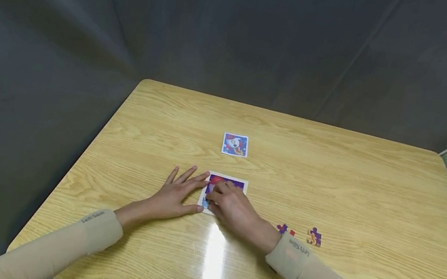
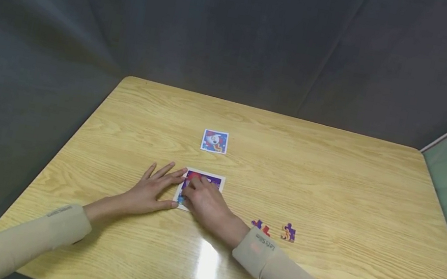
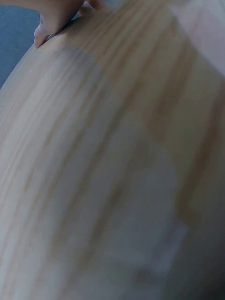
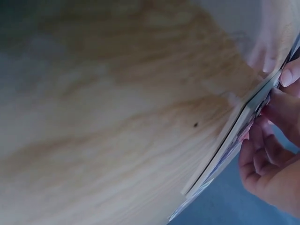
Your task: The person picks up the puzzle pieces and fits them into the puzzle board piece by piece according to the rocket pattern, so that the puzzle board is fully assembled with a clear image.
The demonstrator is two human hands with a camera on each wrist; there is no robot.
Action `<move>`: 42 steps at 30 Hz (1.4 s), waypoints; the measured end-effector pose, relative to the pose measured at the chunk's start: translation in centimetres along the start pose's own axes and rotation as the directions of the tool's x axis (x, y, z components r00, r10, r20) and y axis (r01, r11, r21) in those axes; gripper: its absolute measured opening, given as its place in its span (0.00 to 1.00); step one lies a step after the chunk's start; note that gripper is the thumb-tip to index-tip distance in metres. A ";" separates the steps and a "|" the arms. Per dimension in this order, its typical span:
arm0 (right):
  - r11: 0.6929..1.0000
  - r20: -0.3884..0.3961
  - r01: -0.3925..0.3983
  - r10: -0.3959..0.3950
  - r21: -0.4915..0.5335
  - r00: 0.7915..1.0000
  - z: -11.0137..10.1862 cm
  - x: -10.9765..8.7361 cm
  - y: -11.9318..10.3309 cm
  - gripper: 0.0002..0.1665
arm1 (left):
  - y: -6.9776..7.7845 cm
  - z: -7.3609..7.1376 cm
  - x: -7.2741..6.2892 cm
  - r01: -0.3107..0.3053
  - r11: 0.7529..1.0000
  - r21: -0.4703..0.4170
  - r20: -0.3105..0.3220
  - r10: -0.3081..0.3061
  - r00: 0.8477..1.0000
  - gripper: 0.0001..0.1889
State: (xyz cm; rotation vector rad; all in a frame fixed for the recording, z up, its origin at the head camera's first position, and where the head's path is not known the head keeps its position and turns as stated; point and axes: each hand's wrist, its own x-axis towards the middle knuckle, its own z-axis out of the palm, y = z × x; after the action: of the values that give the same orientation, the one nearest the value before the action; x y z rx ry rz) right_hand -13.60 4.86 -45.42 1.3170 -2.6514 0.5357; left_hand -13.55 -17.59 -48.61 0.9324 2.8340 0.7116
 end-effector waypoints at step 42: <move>0.991 -0.201 -0.136 0.137 0.018 0.970 -4.3 -9.8 4.7 0.12 | 0.1 0.1 0.1 0.020 1.000 0.008 0.012 -0.020 1.000 0.36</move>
State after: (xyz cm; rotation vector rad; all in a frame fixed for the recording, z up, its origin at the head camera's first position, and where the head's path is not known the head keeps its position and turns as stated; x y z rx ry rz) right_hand -11.52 16.36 -45.30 1.0256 -2.5846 0.6550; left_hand -13.60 -17.44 -48.65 0.9052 2.8336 0.6914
